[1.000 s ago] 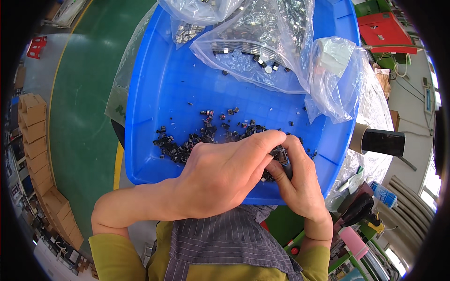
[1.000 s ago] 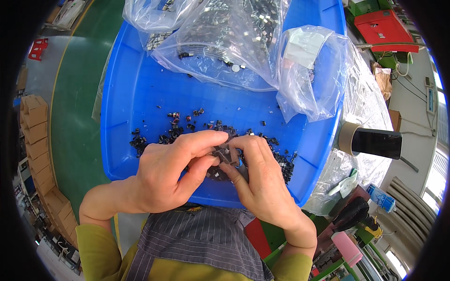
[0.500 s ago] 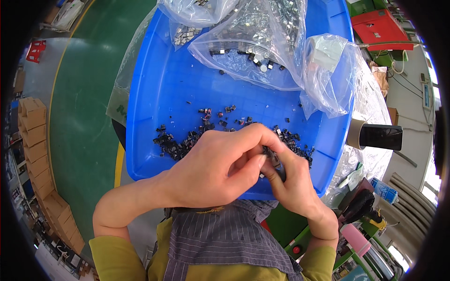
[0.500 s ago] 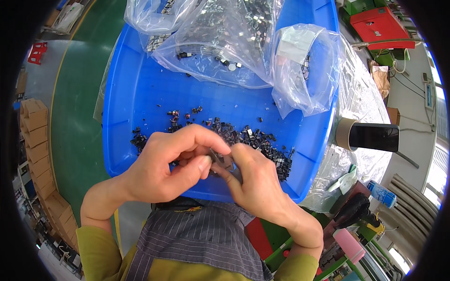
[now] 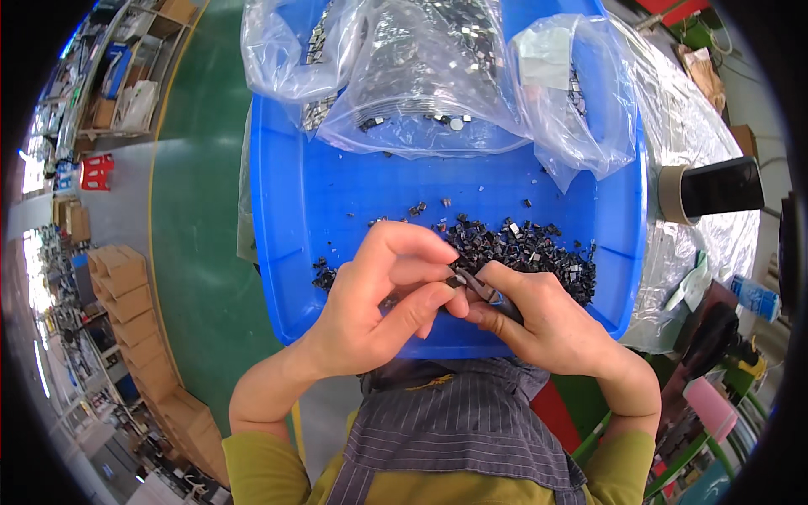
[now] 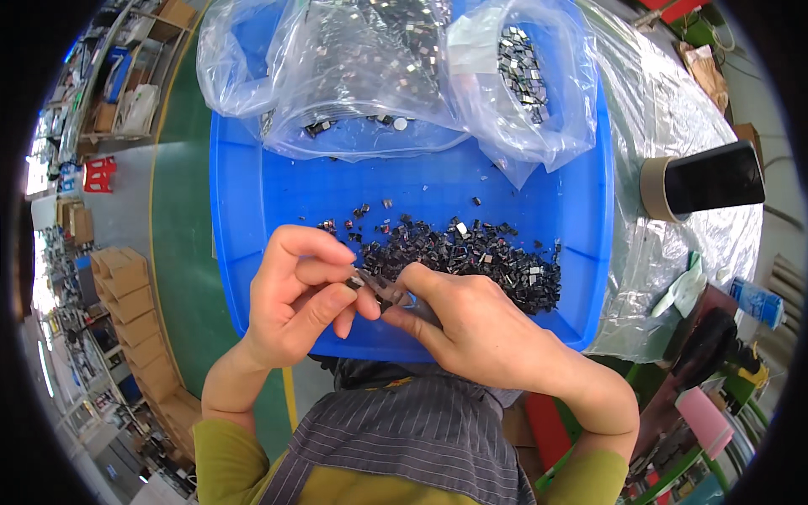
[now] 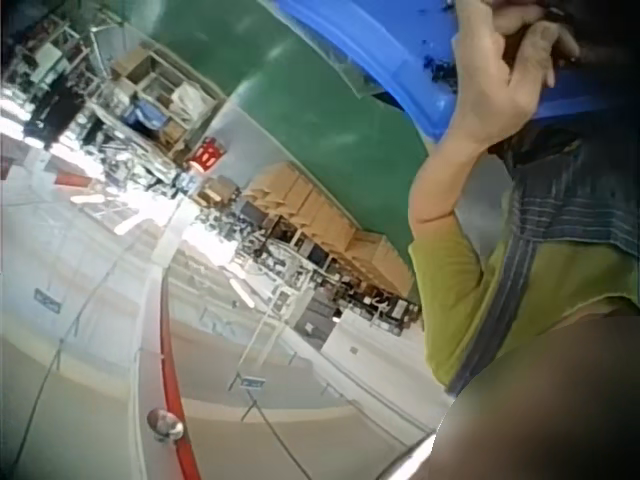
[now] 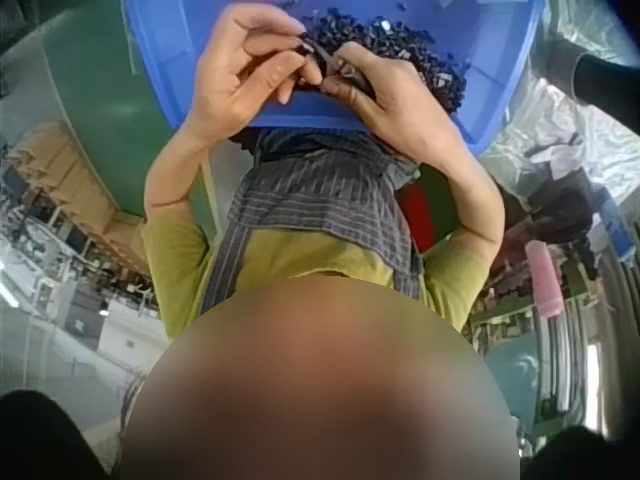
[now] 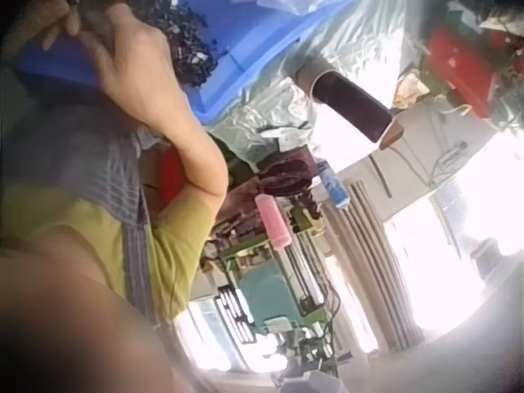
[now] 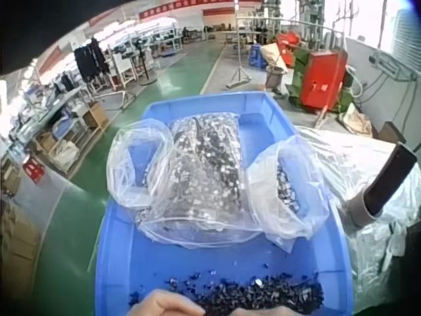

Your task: Trimming small black plastic components using a pair of pliers in a factory setting.

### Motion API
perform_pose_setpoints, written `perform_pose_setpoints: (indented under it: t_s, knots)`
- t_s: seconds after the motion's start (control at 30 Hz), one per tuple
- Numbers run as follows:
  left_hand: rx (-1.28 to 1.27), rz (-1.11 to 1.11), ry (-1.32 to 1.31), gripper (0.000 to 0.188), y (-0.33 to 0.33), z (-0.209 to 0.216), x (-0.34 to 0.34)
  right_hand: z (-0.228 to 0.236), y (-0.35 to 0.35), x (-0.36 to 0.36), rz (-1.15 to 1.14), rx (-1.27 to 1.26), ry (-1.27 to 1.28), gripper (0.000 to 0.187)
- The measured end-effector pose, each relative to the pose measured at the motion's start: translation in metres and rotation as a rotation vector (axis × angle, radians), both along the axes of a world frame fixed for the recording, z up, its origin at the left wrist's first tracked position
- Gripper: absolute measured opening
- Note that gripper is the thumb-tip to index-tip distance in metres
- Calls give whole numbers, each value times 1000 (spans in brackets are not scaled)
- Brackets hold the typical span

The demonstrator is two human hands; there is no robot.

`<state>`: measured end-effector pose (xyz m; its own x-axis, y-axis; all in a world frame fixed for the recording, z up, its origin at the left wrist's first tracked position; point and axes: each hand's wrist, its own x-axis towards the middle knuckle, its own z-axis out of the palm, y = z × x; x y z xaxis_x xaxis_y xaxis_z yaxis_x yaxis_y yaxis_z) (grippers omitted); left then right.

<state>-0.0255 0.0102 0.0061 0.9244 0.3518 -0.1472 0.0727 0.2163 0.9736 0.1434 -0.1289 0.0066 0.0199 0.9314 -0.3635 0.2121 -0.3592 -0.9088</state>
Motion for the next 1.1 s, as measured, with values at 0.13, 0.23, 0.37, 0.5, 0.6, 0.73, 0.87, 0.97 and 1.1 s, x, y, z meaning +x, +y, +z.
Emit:
perform_pose_setpoints:
  t_s: [0.13,0.23,0.37,0.5,0.6,0.73,0.87,0.97,1.1]
  knots:
    - [-2,14,-31,18,-3,-2,4,-3,-6,2,-30,54,29,22]
    - [-30,7,-21,17,0,-1,4,-3,-6,2,-25,40,27,22]
    - [-52,15,4,17,1,0,2,-1,-5,1,-9,21,27,23]
    - [-67,17,14,16,3,-1,1,-1,-3,0,-3,13,42,23]
    - [-50,15,15,15,4,-2,0,0,-2,0,10,7,24,24]
    - [13,27,38,12,4,-1,1,-2,-3,1,19,-6,10,25]
    - [2,26,14,12,4,-2,1,0,-3,1,30,5,-9,27]
    - [3,31,40,11,2,-3,3,3,-1,2,22,6,-81,28]
    - [-23,84,122,13,0,7,9,2,-4,1,-34,43,-115,28]
